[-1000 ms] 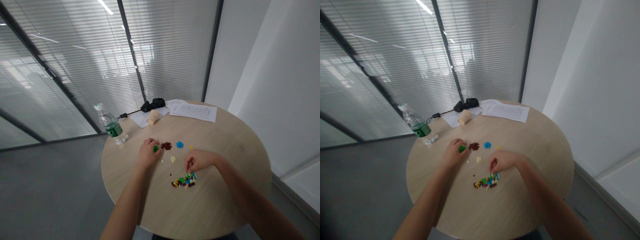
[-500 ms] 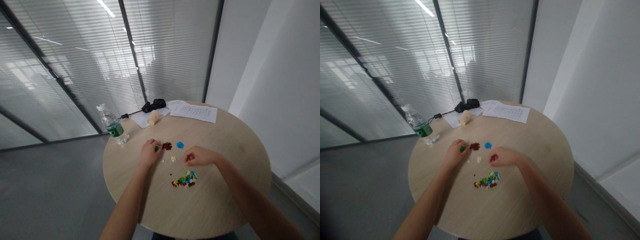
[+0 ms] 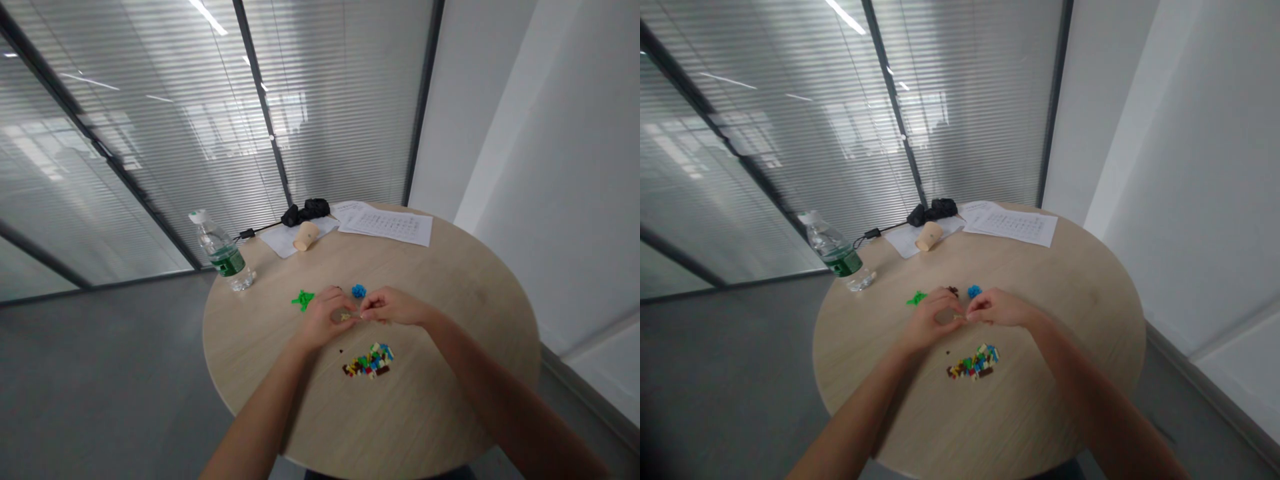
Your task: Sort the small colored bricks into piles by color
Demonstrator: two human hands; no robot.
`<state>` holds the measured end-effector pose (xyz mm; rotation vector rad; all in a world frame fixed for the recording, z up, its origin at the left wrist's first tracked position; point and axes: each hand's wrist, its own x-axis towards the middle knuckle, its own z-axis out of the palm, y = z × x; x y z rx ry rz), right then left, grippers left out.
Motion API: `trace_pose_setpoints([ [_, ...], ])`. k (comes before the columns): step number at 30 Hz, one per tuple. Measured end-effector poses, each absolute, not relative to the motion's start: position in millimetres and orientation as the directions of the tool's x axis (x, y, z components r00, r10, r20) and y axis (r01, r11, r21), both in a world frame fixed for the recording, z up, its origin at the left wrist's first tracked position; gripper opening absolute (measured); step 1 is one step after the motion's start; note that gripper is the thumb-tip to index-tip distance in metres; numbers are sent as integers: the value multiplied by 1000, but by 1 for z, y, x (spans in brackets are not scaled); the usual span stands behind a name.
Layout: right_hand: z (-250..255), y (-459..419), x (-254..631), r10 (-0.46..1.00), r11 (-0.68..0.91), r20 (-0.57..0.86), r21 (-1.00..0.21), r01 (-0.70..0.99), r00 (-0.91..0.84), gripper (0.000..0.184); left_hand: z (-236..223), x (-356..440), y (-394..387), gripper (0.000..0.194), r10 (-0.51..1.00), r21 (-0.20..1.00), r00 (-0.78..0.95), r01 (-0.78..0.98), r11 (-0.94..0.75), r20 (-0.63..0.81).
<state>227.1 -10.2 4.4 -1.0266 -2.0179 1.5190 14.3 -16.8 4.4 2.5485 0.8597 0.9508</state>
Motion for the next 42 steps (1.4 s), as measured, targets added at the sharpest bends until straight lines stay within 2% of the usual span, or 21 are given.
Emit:
trace_pose_setpoints([
  [6,2,-12,221,779,136,-78,-947,290,-622,29,6,18,-20,21,592,421,614,418,-805,522],
  [13,2,-12,219,820,166,-48,-933,319,-570,32,9,15,-18,20,647,484,573,433,-760,503],
  [16,4,-13,219,849,160,-56,-920,356,-526,30,11,8,-14,14,662,485,604,459,-744,444],
  [21,4,-12,221,885,144,-72,-897,419,-459,26,11,-3,-7,12,699,396,646,581,-711,306],
  [27,-3,-9,224,848,255,-25,-856,449,-529,21,8,-1,-7,11,696,370,674,599,-710,246],
  [32,-1,-12,228,764,309,-107,-805,506,-636,15,5,1,-6,11,687,370,683,588,-719,250],
  [38,0,-16,230,655,245,-271,-807,538,-705,14,1,1,-4,12,681,366,688,584,-724,251],
  [42,-2,-16,229,629,243,-303,-798,551,-716,17,3,0,-4,14,687,352,677,596,-722,264],
])
